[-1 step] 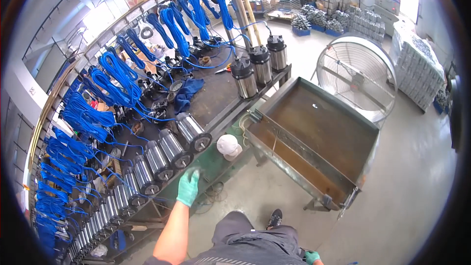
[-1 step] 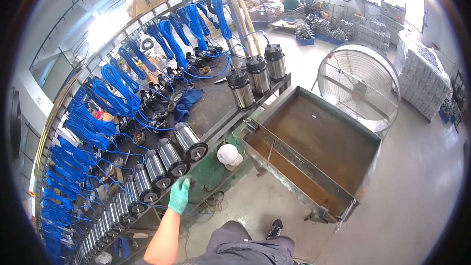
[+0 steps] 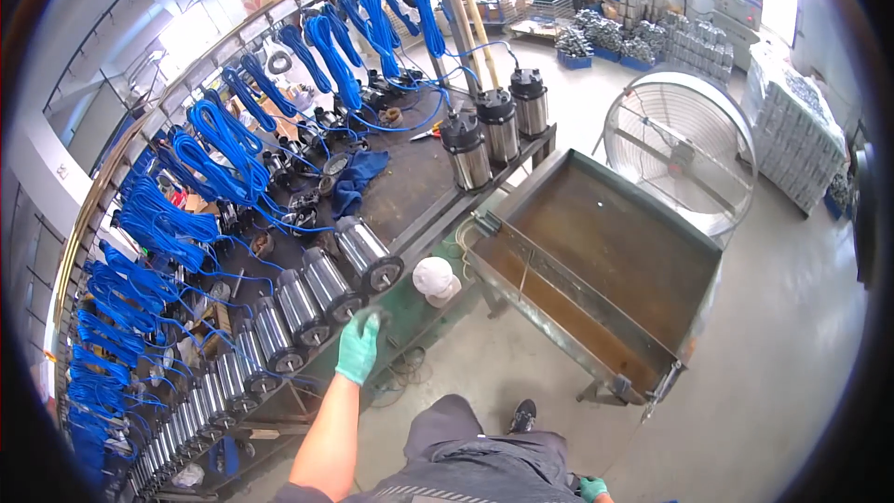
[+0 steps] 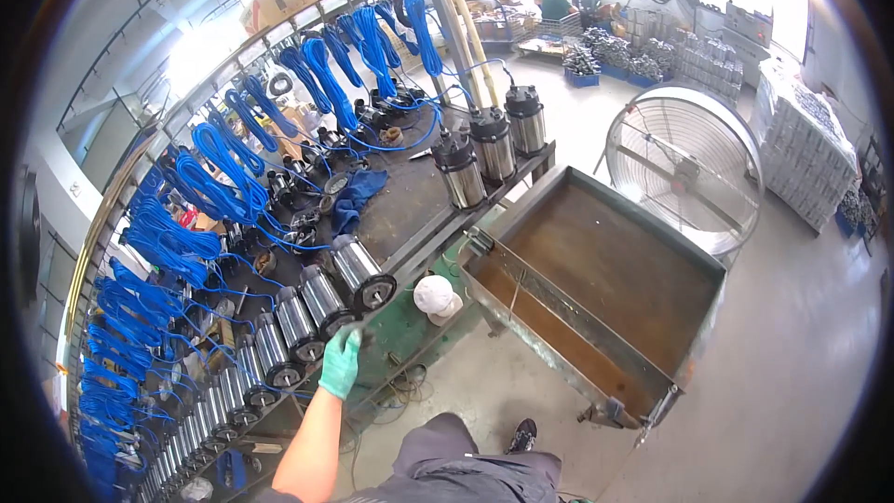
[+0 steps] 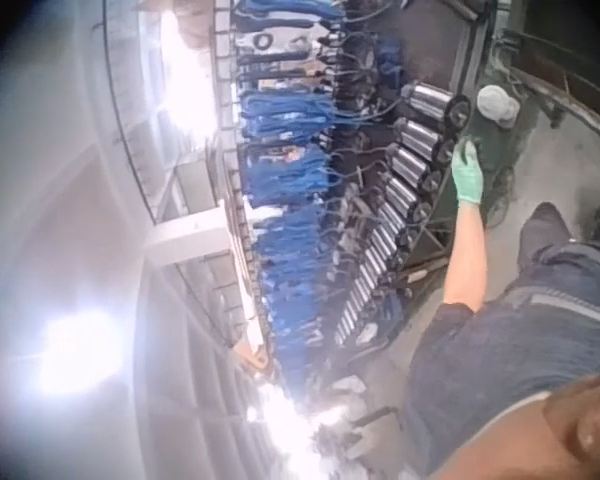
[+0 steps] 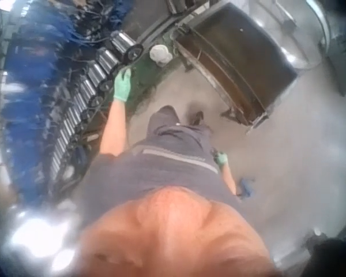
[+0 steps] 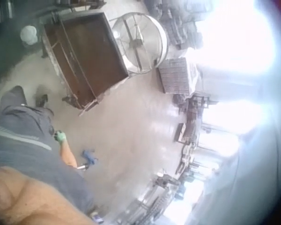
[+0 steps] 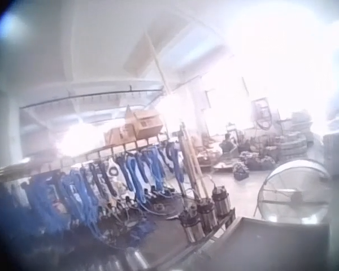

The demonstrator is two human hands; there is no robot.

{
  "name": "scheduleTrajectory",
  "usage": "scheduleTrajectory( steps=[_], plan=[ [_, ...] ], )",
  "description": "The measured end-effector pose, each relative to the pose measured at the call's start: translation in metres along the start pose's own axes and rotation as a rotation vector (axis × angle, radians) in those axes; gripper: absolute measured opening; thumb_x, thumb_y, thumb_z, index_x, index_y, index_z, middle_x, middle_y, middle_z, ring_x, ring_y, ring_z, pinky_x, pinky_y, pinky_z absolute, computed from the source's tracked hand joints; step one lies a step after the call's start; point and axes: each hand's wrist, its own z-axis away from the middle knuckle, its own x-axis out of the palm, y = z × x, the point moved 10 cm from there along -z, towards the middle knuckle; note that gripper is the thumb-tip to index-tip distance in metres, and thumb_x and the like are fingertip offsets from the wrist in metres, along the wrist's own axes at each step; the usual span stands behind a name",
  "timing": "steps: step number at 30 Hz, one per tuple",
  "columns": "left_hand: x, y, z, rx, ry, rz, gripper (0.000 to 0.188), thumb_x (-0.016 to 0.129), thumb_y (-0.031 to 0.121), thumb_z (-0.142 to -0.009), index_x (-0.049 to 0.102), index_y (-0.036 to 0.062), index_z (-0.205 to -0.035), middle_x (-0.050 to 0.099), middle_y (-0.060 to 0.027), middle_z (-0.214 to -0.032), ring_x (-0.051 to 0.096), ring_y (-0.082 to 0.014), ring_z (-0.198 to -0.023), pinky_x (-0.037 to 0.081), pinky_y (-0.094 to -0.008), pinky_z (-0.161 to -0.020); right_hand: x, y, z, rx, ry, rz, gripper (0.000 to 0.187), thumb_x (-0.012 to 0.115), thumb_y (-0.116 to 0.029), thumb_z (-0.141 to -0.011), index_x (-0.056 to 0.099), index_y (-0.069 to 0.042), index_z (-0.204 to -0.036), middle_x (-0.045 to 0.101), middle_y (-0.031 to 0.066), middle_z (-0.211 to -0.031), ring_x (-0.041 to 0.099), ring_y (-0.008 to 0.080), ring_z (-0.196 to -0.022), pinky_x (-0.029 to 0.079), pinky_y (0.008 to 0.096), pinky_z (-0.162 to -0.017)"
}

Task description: The person picks up a metal pump from a workbench, submerses it into a tank of water to check for leaks, and then lifts it out and sets it back on the bench.

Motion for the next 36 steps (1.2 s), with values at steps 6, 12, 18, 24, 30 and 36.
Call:
scheduleTrajectory(
  steps=[6, 12, 18, 24, 30, 36],
  plan=[
    [0.001, 0.035, -0.184, 0.073, 0.056, 0.038, 0.032, 0.061, 0.025, -0.103, 0.064, 0.0003, -0.124, 0.070, -0.0077, -0.108, 0.064, -0.0161, -0.103, 0.050, -0.0299, -0.092, -0.033, -0.123, 0.003, 0.141, 0.109, -0.153, 0.016, 0.053, -0.019, -0.097, 0.066, -0.010, -0.099, 0.073, 0.0058, -0.093, 0.066, 0.0213, -0.079, 0.054, 0.0401, -0.070],
    [-0.058, -0.001, -0.444, 0.249, 0.421, 0.286, 0.033, 0.067, 0.009, -0.097, 0.057, 0.0060, -0.128, 0.064, -0.0010, -0.109, 0.059, -0.0091, -0.086, 0.050, -0.0230, -0.067, -0.066, -0.217, -0.089, 0.367, 0.186, -0.155, 0.017, 0.049, -0.015, -0.099, 0.063, -0.008, -0.105, 0.074, 0.0042, -0.096, 0.065, 0.0184, -0.081, 0.055, 0.0366, -0.076],
    [-0.086, 0.034, -0.596, 0.137, 0.542, -0.015, 0.082, 0.087, 0.019, -0.078, 0.042, -0.0008, -0.144, 0.059, -0.0193, -0.134, 0.060, -0.0276, -0.117, 0.046, -0.0375, -0.103, -0.120, -0.330, -0.185, 0.460, 0.323, -0.142, 0.018, 0.050, -0.016, -0.099, 0.064, -0.007, -0.107, 0.074, 0.0061, -0.096, 0.066, 0.0203, -0.081, 0.055, 0.0376, -0.075],
    [-0.085, 0.008, -0.650, 0.140, 0.338, 0.063, 0.072, 0.090, 0.021, -0.071, 0.053, -0.0008, -0.129, 0.066, -0.0164, -0.115, 0.066, -0.0315, -0.103, 0.051, -0.0403, -0.094, -0.139, -0.377, -0.233, 0.464, 0.352, -0.125, 0.019, 0.051, -0.017, -0.098, 0.064, -0.007, -0.108, 0.074, 0.0081, -0.096, 0.066, 0.0223, -0.082, 0.055, 0.0386, -0.075],
    [-0.087, 0.045, -0.590, 0.365, 0.528, -0.167, 0.055, 0.081, 0.019, -0.079, 0.056, 0.0024, -0.124, 0.070, -0.0208, -0.108, 0.068, -0.0391, -0.101, 0.053, -0.0433, -0.089, -0.146, -0.370, -0.240, 0.487, 0.371, -0.111, 0.021, 0.053, -0.018, -0.098, 0.065, -0.006, -0.110, 0.073, 0.0100, -0.095, 0.067, 0.0242, -0.082, 0.055, 0.0396, -0.075],
    [-0.129, 0.132, -0.547, 0.549, 0.596, -0.397, 0.041, 0.077, 0.019, -0.085, 0.057, 0.0026, -0.118, 0.071, -0.0211, -0.101, 0.069, -0.0408, -0.091, 0.054, -0.0452, -0.082, -0.144, -0.353, -0.229, 0.479, 0.383, -0.124, 0.022, 0.054, -0.019, -0.097, 0.065, -0.006, -0.112, 0.073, 0.0120, -0.095, 0.067, 0.0262, -0.082, 0.054, 0.0406, -0.075]
  ],
)
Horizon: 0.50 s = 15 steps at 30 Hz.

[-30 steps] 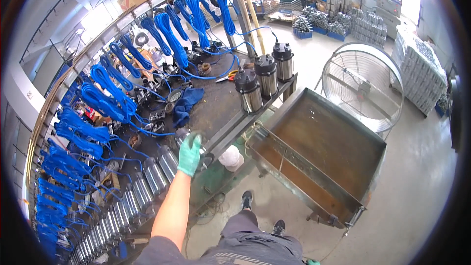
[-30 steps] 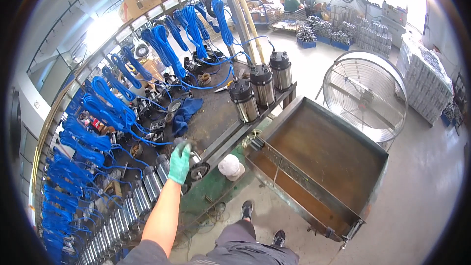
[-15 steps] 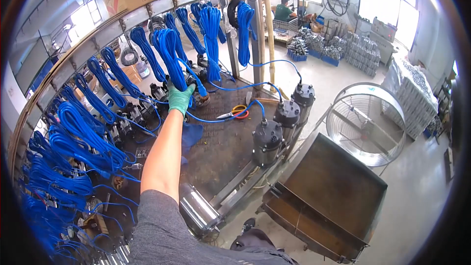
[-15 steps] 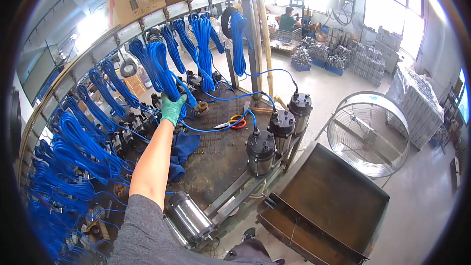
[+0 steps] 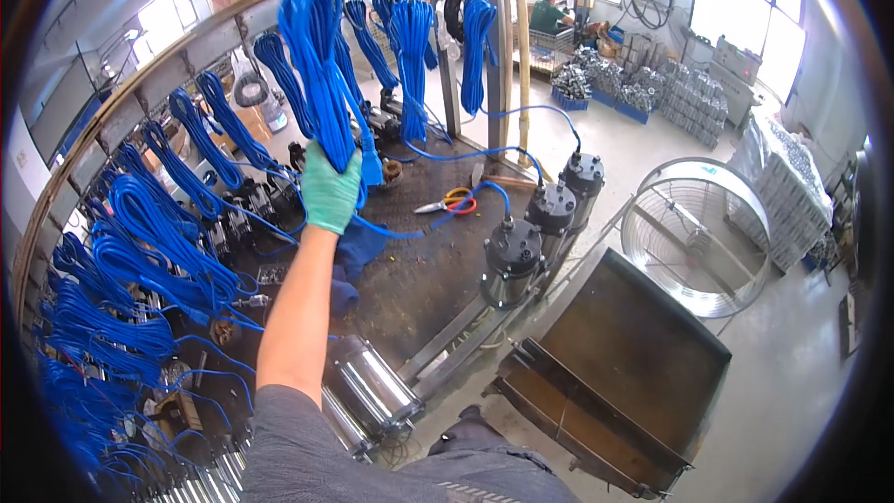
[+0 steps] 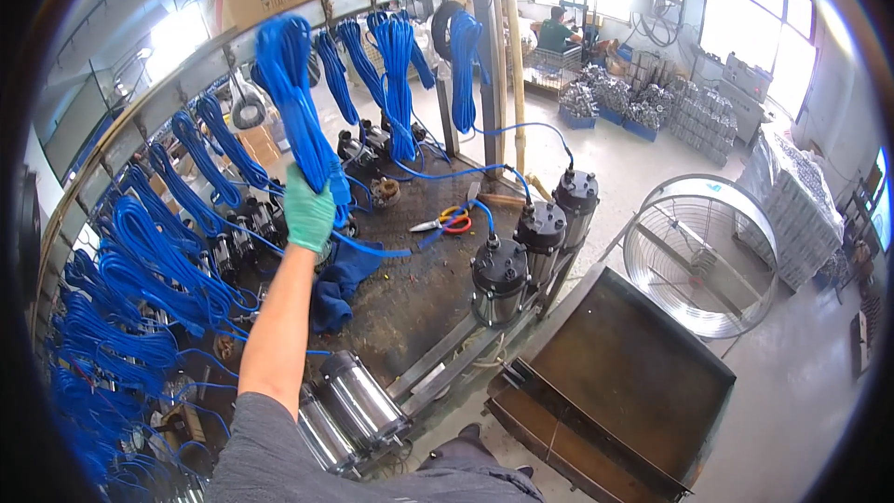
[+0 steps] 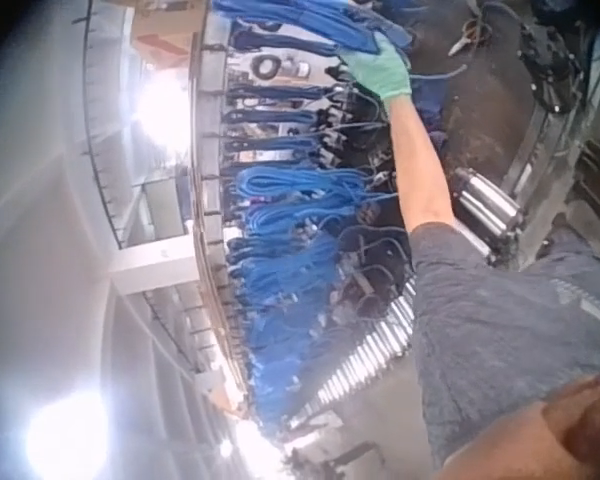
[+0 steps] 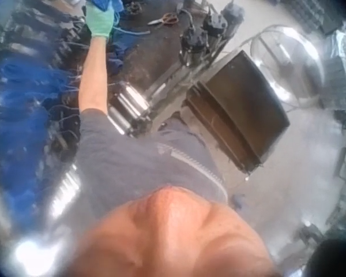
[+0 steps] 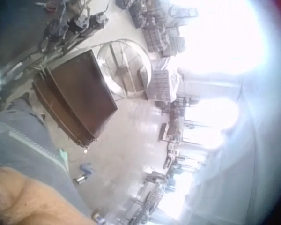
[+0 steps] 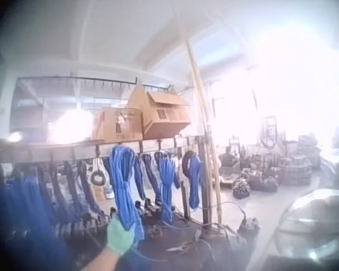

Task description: The person picks up a metal pump from a workbench, submerses it into a tank of water to check for leaks, and then lifts it out and sets it back on the bench.

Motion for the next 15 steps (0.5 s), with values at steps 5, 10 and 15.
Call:
scheduleTrajectory(
  steps=[5, 10, 15],
  plan=[
    [-0.020, 0.023, 0.052, -0.139, -0.130, 0.516, 0.041, 0.075, 0.016, -0.090, 0.051, 0.0011, -0.121, 0.067, -0.0117, -0.100, 0.065, -0.0251, -0.088, 0.053, -0.0371, -0.081, -0.013, 0.039, 0.024, 0.053, 0.011, -0.006, 0.024, 0.055, -0.019, -0.097, 0.066, -0.005, -0.113, 0.073, 0.0136, -0.095, 0.067, 0.0278, -0.083, 0.054, 0.0414, -0.075],
    [-0.029, 0.041, 0.145, -0.481, -0.392, 0.716, 0.047, 0.077, 0.021, -0.092, 0.053, 0.0039, -0.128, 0.064, -0.0026, -0.103, 0.060, -0.0120, -0.091, 0.051, -0.0282, -0.086, -0.025, 0.082, 0.045, 0.122, 0.044, -0.005, 0.026, 0.056, -0.020, -0.096, 0.066, -0.005, -0.114, 0.073, 0.0152, -0.095, 0.068, 0.0294, -0.083, 0.054, 0.0422, -0.075],
    [0.037, -0.025, 0.244, -0.772, -0.567, 0.706, 0.051, 0.078, 0.013, -0.087, 0.054, 0.0020, -0.131, 0.065, -0.0052, -0.108, 0.062, -0.0161, -0.095, 0.052, -0.0312, -0.087, -0.027, 0.117, 0.071, 0.164, 0.068, -0.016, 0.027, 0.057, -0.021, -0.096, 0.066, -0.005, -0.116, 0.073, 0.0168, -0.095, 0.068, 0.0310, -0.083, 0.054, 0.0431, -0.075]
  ],
)
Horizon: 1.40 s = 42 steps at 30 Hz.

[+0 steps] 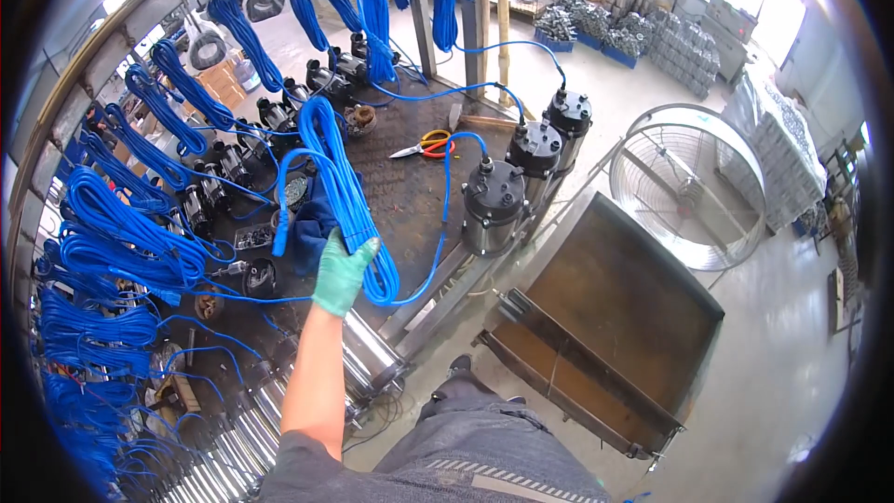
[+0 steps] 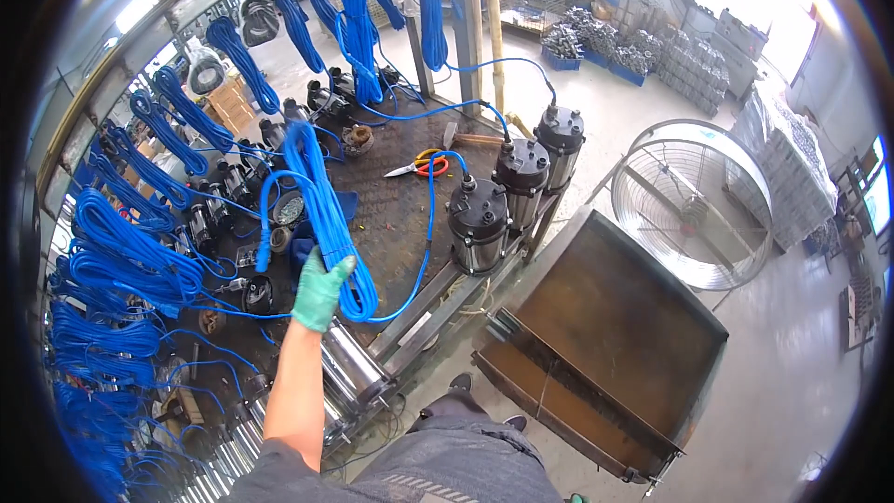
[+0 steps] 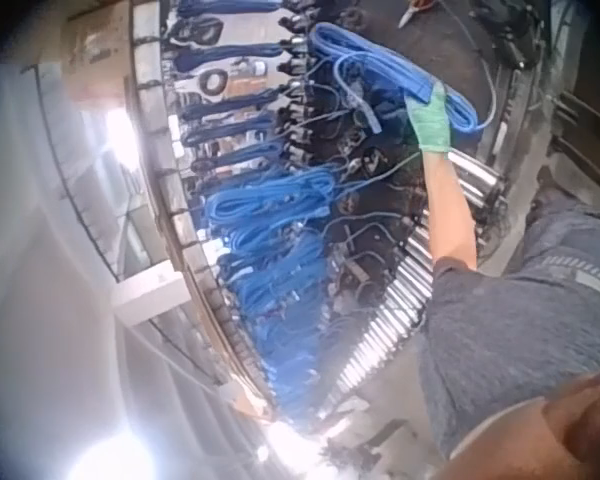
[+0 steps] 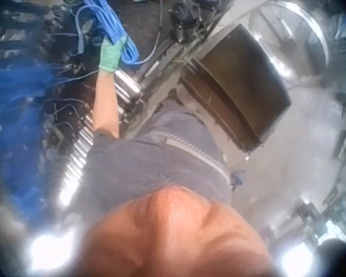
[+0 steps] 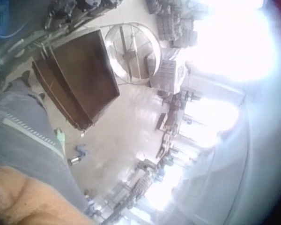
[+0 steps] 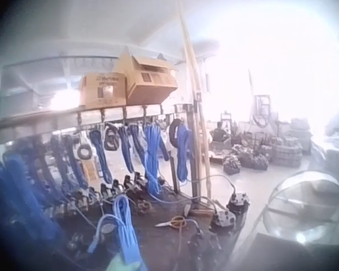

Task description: The person picks up a metal pump from a workbench, submerses it into a tank of water to check for leaks, and then lifts it out and sets it back on the bench.

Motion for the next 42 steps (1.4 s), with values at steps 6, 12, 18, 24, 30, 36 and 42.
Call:
scheduleTrajectory(
  steps=[6, 12, 18, 24, 30, 36, 42],
  plan=[
    [0.039, -0.075, -0.026, 0.214, 0.062, -0.739, 0.053, 0.077, 0.024, -0.086, 0.058, -0.0018, -0.128, 0.065, -0.0243, -0.120, 0.064, -0.0380, -0.112, 0.051, -0.0424, -0.097, 0.018, 0.041, 0.014, 0.089, 0.103, -0.215, 0.031, 0.066, -0.022, -0.092, 0.072, 0.002, -0.111, 0.074, 0.0132, -0.090, 0.069, 0.0205, -0.083, 0.054, 0.0353, -0.077],
    [0.176, -0.010, -0.078, 0.367, -0.162, -0.180, 0.040, 0.068, 0.033, -0.097, 0.066, -0.0020, -0.116, 0.072, -0.0210, -0.105, 0.071, -0.0297, -0.097, 0.054, -0.0377, -0.087, 0.056, 0.052, 0.059, 0.142, 0.147, -0.362, 0.030, 0.065, -0.023, -0.092, 0.074, 0.001, -0.108, 0.074, 0.0136, -0.090, 0.069, 0.0213, -0.083, 0.054, 0.0358, -0.078],
    [0.265, -0.041, -0.176, 0.036, -0.652, -0.077, 0.028, 0.067, 0.025, -0.099, 0.070, 0.0036, -0.116, 0.071, -0.0004, -0.099, 0.063, -0.0085, -0.089, 0.050, -0.0264, -0.082, 0.084, 0.053, 0.112, 0.255, 0.157, -0.317, 0.031, 0.064, -0.024, -0.093, 0.074, 0.000, -0.109, 0.075, 0.0138, -0.091, 0.070, 0.0218, -0.081, 0.055, 0.0359, -0.077],
    [0.293, -0.052, -0.180, -0.022, -0.820, -0.068, 0.027, 0.052, 0.014, -0.095, 0.074, 0.0069, -0.108, 0.070, 0.0014, -0.092, 0.061, -0.0077, -0.081, 0.049, -0.0243, -0.073, 0.104, 0.033, 0.150, 0.320, 0.152, -0.298, 0.031, 0.063, -0.025, -0.094, 0.074, 0.000, -0.110, 0.076, 0.0140, -0.091, 0.071, 0.0224, -0.080, 0.056, 0.0360, -0.076],
    [0.231, -0.069, -0.154, -0.095, -0.652, -0.102, 0.033, 0.046, 0.016, -0.095, 0.075, 0.0071, -0.109, 0.068, 0.0024, -0.085, 0.058, -0.0050, -0.071, 0.046, -0.0223, -0.062, 0.103, -0.002, 0.162, 0.316, 0.109, -0.220, 0.032, 0.061, -0.025, -0.095, 0.073, -0.001, -0.111, 0.076, 0.0142, -0.092, 0.071, 0.0229, -0.079, 0.057, 0.0361, -0.076],
    [0.140, -0.031, -0.064, 0.042, -0.561, -0.005, 0.036, 0.044, 0.015, -0.096, 0.073, -0.0013, -0.112, 0.074, -0.0076, -0.103, 0.066, -0.0131, -0.091, 0.052, -0.0283, -0.085, 0.061, -0.153, 0.140, 0.197, -0.028, -0.031, 0.032, 0.059, -0.027, -0.095, 0.074, -0.001, -0.107, 0.076, 0.0135, -0.088, 0.071, 0.0196, -0.074, 0.056, 0.0350, -0.072],
    [0.046, -0.047, -0.023, 0.014, -0.328, 0.272, 0.041, 0.054, 0.028, -0.095, 0.071, -0.0039, -0.115, 0.073, -0.0161, -0.114, 0.067, -0.0228, -0.107, 0.050, -0.0348, -0.099, 0.085, -0.401, 0.069, -0.329, -0.236, 0.067, 0.032, 0.061, -0.027, -0.095, 0.070, -0.002, -0.113, 0.071, 0.0229, -0.102, 0.071, 0.0363, -0.097, 0.055, 0.0412, -0.083]
  ],
)
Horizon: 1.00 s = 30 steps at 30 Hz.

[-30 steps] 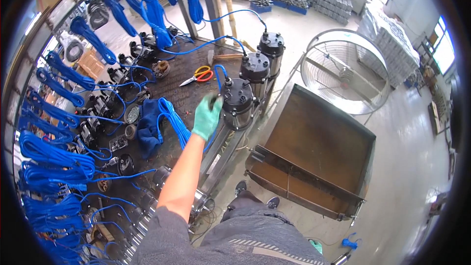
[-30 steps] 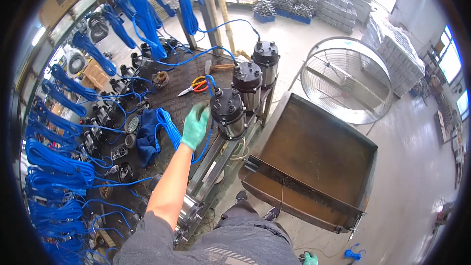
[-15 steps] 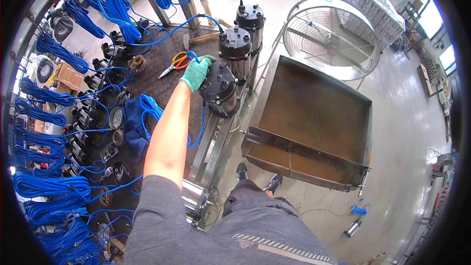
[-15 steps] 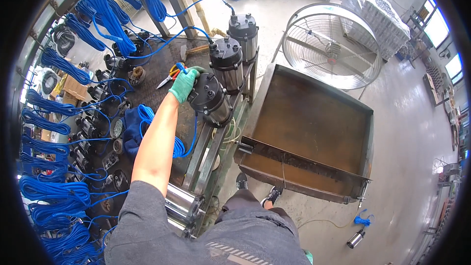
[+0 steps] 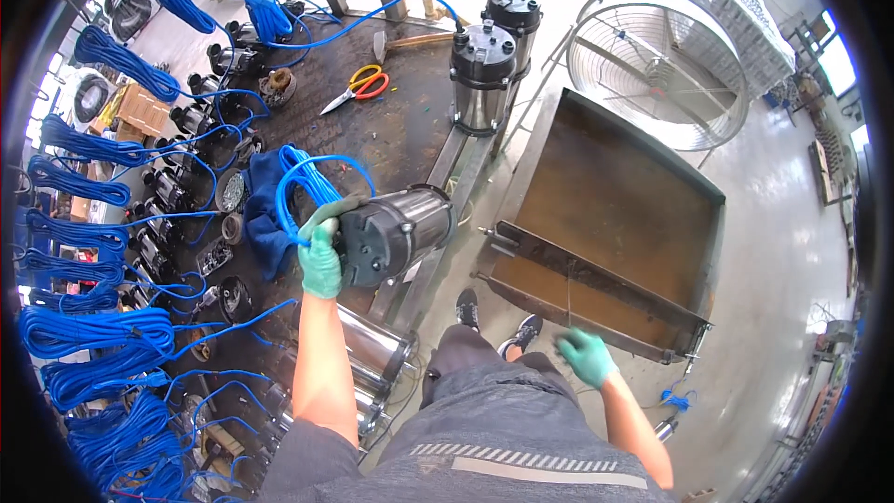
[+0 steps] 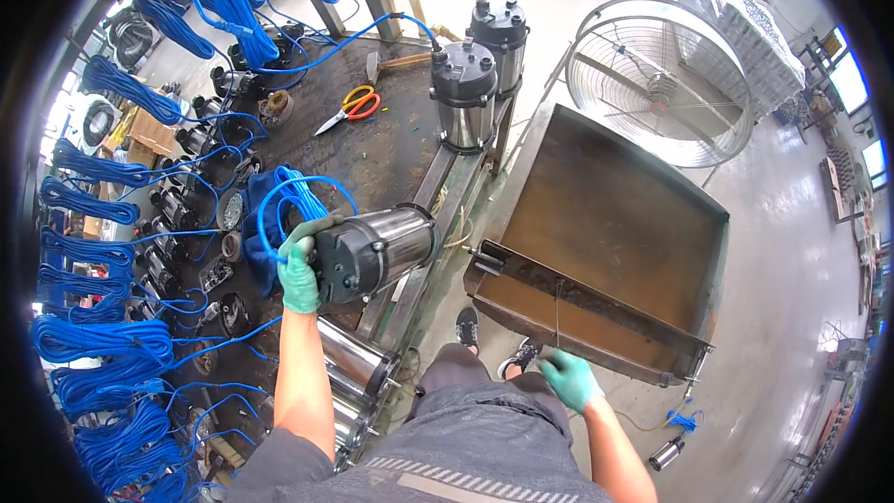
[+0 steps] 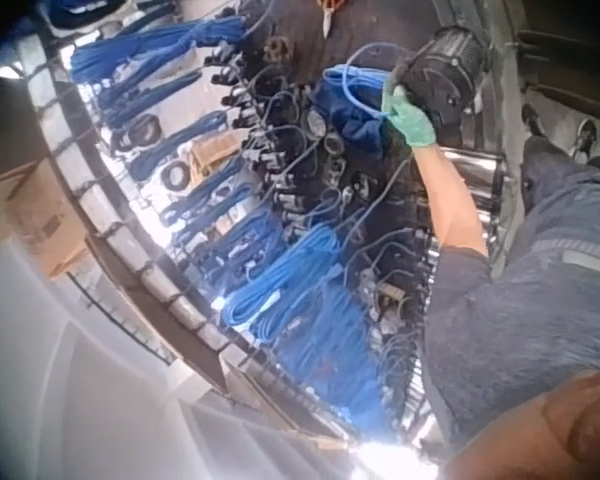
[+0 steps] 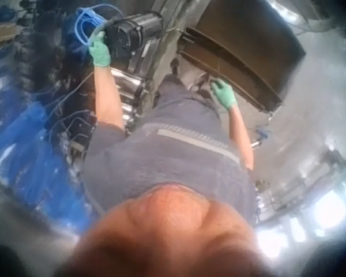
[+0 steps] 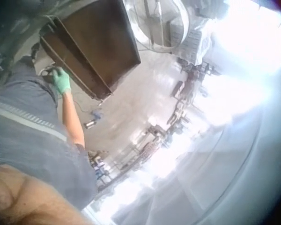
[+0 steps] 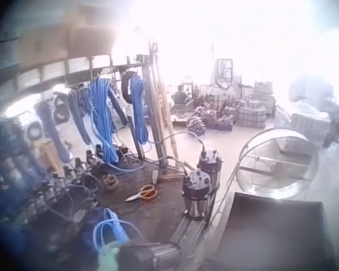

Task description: The person picks up a metal pump from a workbench, submerses it into a tank of water to check for leaks, and then lifts it out and sets it back on the bench.

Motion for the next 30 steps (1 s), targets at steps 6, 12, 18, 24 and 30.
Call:
scheduleTrajectory(
  steps=[6, 12, 18, 24, 30],
  plan=[
    [-0.043, -0.016, 0.016, 0.026, 0.070, 0.194, 0.041, 0.060, 0.032, -0.093, 0.068, -0.0010, -0.116, 0.069, -0.0215, -0.121, 0.063, -0.0327, -0.121, 0.047, -0.0452, -0.109, 0.072, -0.176, -0.152, -0.414, 0.074, -0.127, 0.051, 0.053, -0.031, -0.099, 0.053, 0.003, -0.137, 0.062, 0.0272, -0.131, 0.061, 0.0392, -0.121, 0.048, 0.0415, -0.102],
    [-0.033, -0.020, 0.022, 0.025, 0.057, 0.259, 0.042, 0.060, 0.031, -0.092, 0.068, -0.0017, -0.117, 0.067, -0.0240, -0.125, 0.060, -0.0365, -0.124, 0.042, -0.0481, -0.113, 0.115, -0.199, -0.247, -0.166, 0.023, -0.443, 0.062, 0.049, -0.036, -0.099, 0.045, 0.007, -0.144, 0.053, 0.0293, -0.143, 0.049, 0.0393, -0.136, 0.038, 0.0401, -0.113],
    [0.013, 0.023, 0.073, -0.051, 0.150, 0.297, 0.036, 0.055, 0.036, -0.097, 0.068, 0.0043, -0.108, 0.069, -0.0209, -0.119, 0.058, -0.0404, -0.125, 0.043, -0.0547, -0.111, 0.069, -0.164, -0.147, -0.208, 0.053, -0.492, 0.048, 0.051, -0.033, -0.100, 0.056, 0.003, -0.132, 0.064, 0.0270, -0.128, 0.059, 0.0395, -0.123, 0.045, 0.0401, -0.104],
    [0.116, -0.025, 0.108, -0.322, 0.192, 0.424, 0.034, 0.049, 0.039, -0.102, 0.064, 0.0106, -0.090, 0.071, -0.0208, -0.109, 0.066, -0.0339, -0.104, 0.053, -0.0469, -0.098, -0.040, -0.042, -0.039, -0.122, 0.524, -0.294, 0.035, 0.052, -0.033, -0.099, 0.063, -0.005, -0.116, 0.068, 0.0276, -0.106, 0.064, 0.0457, -0.103, 0.051, 0.0483, -0.088],
    [0.224, -0.140, 0.140, -0.634, -0.045, 0.277, 0.036, 0.046, 0.041, -0.107, 0.068, 0.0122, -0.109, 0.067, -0.0032, -0.093, 0.065, -0.0147, -0.081, 0.056, -0.0313, -0.069, -0.137, 0.051, 0.030, 0.030, 0.832, 0.004, 0.025, 0.053, -0.031, -0.100, 0.062, -0.008, -0.103, 0.068, 0.0258, -0.091, 0.064, 0.0479, -0.091, 0.049, 0.0542, -0.077]
  ],
)
